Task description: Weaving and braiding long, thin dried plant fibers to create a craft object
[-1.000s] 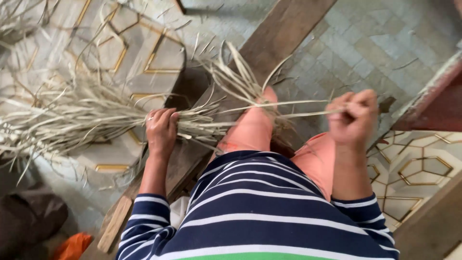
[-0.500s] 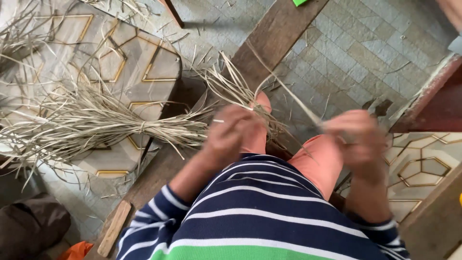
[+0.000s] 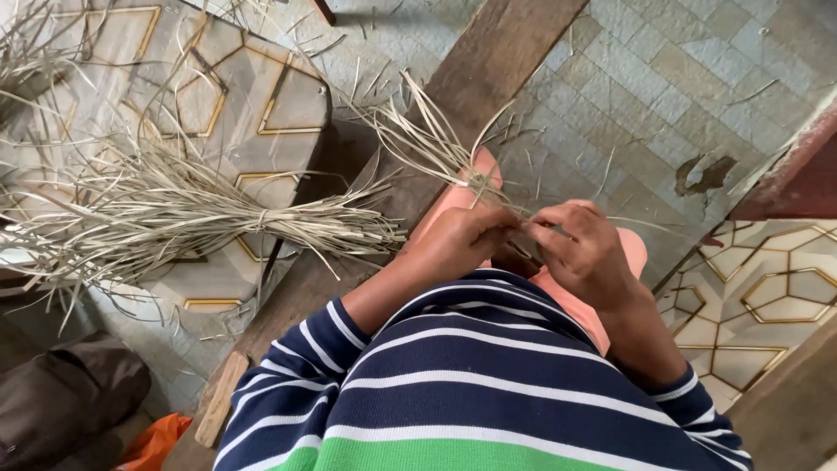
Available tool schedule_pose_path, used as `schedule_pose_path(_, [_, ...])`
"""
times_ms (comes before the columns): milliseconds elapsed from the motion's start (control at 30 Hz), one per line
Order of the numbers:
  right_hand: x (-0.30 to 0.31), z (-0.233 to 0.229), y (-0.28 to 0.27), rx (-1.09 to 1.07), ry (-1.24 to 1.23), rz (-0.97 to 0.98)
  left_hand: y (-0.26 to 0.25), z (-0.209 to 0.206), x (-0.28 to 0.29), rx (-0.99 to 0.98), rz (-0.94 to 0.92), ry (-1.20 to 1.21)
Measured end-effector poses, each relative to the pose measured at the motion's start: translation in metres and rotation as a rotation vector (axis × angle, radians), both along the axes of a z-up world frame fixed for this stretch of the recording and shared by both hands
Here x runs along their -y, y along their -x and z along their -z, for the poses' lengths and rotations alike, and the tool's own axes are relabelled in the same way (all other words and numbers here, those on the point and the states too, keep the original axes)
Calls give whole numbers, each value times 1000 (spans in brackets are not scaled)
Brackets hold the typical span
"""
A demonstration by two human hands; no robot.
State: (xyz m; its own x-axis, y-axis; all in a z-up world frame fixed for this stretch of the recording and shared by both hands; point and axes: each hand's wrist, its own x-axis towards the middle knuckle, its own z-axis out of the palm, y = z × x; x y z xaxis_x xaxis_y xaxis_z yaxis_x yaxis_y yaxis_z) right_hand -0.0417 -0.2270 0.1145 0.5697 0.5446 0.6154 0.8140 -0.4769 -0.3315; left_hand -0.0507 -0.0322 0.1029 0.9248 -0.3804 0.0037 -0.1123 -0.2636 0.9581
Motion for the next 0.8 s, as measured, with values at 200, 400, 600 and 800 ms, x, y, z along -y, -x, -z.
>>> schedule_pose_path(200, [-9, 7, 16, -443, -122, 109, 8, 32, 1, 766, -5, -427])
schedule_pose_path(400, [-6, 21, 23, -711, -64, 210, 9, 31, 6, 1023, -53, -543])
schedule_pose_path(600, [10, 46, 5, -783, 51, 195, -13, 14, -55, 975, 1, -716])
schedule_pose_path(800, [21, 95, -40, -919, 26, 167, -42, 11, -123, 515, -397, -1242])
